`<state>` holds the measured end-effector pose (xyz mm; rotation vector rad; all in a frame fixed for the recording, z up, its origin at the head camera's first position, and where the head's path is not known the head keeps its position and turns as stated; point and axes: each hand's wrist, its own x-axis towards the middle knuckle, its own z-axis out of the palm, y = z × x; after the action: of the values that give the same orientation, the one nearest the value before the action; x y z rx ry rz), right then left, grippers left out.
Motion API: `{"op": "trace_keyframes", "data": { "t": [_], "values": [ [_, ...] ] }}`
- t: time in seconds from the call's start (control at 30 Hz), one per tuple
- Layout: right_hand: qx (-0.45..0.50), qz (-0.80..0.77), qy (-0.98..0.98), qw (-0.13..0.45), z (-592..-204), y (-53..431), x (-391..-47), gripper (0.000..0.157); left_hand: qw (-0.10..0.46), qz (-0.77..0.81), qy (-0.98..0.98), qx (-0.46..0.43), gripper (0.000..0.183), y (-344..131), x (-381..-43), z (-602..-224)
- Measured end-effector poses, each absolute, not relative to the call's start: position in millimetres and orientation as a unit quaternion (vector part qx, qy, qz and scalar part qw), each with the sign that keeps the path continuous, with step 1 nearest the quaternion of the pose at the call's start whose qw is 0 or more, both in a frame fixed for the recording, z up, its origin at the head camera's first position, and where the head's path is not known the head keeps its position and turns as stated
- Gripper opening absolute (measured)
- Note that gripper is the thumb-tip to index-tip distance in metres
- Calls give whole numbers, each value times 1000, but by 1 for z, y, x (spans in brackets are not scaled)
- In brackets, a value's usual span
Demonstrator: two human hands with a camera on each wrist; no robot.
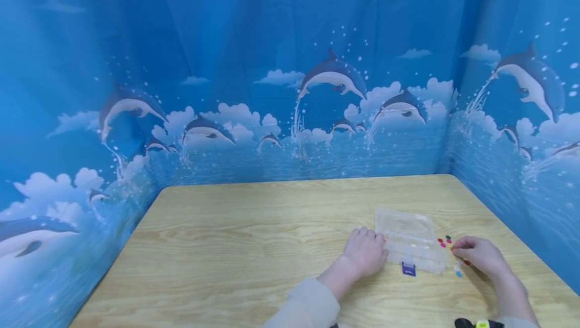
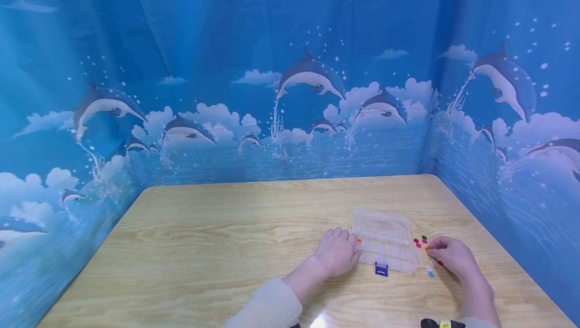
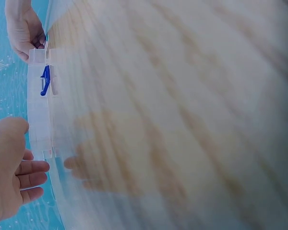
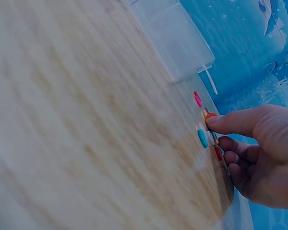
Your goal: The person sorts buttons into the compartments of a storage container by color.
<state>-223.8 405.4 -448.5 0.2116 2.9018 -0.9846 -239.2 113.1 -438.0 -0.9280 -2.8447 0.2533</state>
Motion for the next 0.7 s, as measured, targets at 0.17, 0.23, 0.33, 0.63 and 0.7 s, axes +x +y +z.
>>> {"op": "trace_keyframes", "data": {
  "t": [0.17, 0.23, 0.33, 0.63, 0.7],
  "values": [
    [45, -306, 951, 14, -447, 403, -222, 24, 69, 96, -944, -307, 38, 113, -240, -437],
    [42, -303, 952, 6, -447, 403, -220, 25, 69, 98, -944, -308, 39, 112, -240, -437],
    [55, -312, 948, 10, -448, 403, -219, 28, 68, 97, -944, -307, 38, 113, -239, -439],
    [90, -337, 936, 39, -447, 407, -221, 47, 70, 95, -944, -307, 37, 112, -240, -440],
    [93, -342, 934, 46, -446, 408, -222, 52, 68, 90, -945, -307, 37, 113, -241, -440]
  ]
}}
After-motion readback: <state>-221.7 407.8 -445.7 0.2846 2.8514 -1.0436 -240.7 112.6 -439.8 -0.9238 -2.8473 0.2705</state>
